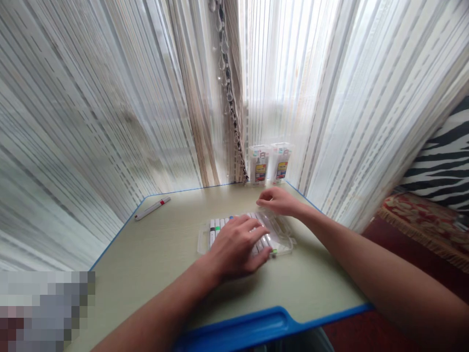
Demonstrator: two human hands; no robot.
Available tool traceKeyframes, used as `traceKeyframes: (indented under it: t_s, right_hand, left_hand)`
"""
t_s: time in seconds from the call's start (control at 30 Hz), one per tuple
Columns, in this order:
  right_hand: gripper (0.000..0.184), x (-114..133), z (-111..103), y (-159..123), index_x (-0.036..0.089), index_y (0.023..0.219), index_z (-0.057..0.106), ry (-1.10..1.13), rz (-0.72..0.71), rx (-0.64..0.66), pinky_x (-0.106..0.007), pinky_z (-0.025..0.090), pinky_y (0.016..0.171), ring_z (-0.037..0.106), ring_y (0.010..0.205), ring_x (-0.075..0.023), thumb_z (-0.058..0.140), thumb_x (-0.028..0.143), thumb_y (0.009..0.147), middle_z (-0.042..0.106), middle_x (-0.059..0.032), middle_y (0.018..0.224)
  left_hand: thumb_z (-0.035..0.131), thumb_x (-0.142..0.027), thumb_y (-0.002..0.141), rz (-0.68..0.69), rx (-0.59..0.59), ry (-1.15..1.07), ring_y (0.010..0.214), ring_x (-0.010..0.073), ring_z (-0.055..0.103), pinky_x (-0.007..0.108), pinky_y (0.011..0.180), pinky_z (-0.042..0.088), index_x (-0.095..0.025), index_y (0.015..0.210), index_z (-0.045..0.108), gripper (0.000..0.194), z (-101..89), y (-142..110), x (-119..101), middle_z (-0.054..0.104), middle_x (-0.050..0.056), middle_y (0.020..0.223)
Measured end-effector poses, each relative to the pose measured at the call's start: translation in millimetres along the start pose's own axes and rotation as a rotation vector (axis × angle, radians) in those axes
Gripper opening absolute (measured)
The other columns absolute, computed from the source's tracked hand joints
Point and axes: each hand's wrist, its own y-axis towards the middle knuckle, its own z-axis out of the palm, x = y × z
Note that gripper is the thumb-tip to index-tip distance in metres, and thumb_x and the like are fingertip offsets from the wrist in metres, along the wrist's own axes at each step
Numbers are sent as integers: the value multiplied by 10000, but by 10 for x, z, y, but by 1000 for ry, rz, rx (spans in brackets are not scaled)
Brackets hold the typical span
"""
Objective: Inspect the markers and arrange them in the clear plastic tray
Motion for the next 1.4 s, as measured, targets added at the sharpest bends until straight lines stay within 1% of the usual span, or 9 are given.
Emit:
traceKeyframes:
  t_s: [0.1,0.2,0.27,0.37,0.47,0.57,0.8,1.03,1.4]
  right_hand:
    - [203,-31,-5,15,157,675,681,-9,12,-34,-254,382,556,555,604,-141,592,305,783,658,-23,648]
    - [183,-48,-13,16,164,661,676,-11,14,-61,-253,377,549,561,598,-139,591,273,780,657,-20,642]
    - [172,-54,-17,14,164,653,675,-15,12,-81,-252,379,549,569,598,-141,588,247,776,659,-21,638]
    - [164,-67,-25,14,163,655,679,-25,5,-114,-249,383,555,575,594,-140,583,219,775,665,-23,637]
    - [158,-85,-34,23,163,659,682,-39,-2,-151,-246,380,562,568,594,-135,586,208,776,672,-26,648]
    - [159,-91,-44,31,167,644,674,-44,-8,-186,-244,371,565,556,596,-132,591,210,773,665,-21,639]
    - [202,-58,-53,19,164,655,673,-38,-49,-216,-243,361,565,534,589,-126,578,273,797,645,-17,627]
    - [211,-7,-48,-9,161,663,664,-41,-77,-205,-241,371,562,539,586,-133,564,283,802,658,-26,633]
    - [251,2,2,-43,169,643,653,0,-178,-138,-246,396,579,561,602,-141,557,326,813,651,-26,637]
  left_hand:
    - [491,-322,905,-197,-146,31,959,231,594,385,901,432,-192,1044,667,259,-95,-2,210,694,63,1015]
    - [484,-321,886,-449,-301,32,920,216,621,340,855,447,-182,953,684,252,-165,-45,542,709,60,973]
    - [499,-328,852,-616,-322,17,812,197,636,305,762,451,-189,902,694,244,-191,-105,779,717,43,896]
    - [508,-354,810,-815,-283,25,668,185,611,291,687,420,-189,776,702,256,-207,-209,1060,672,25,686]
    - [499,-395,788,-924,-272,39,610,184,574,288,627,380,-186,758,703,294,-205,-281,1197,612,17,596]
    - [493,-408,778,-937,-258,49,580,177,548,284,604,357,-186,748,696,302,-199,-292,1210,564,6,551]
    - [478,-401,793,-875,-214,127,559,158,528,272,603,350,-195,756,683,293,-204,-251,1144,541,-7,536]
    - [472,-399,803,-897,-179,133,650,179,584,276,615,371,-202,806,704,304,-222,-268,1146,640,23,651]
    - [485,-371,803,-907,-155,95,705,197,619,286,637,404,-199,855,717,294,-198,-302,1186,697,49,756]
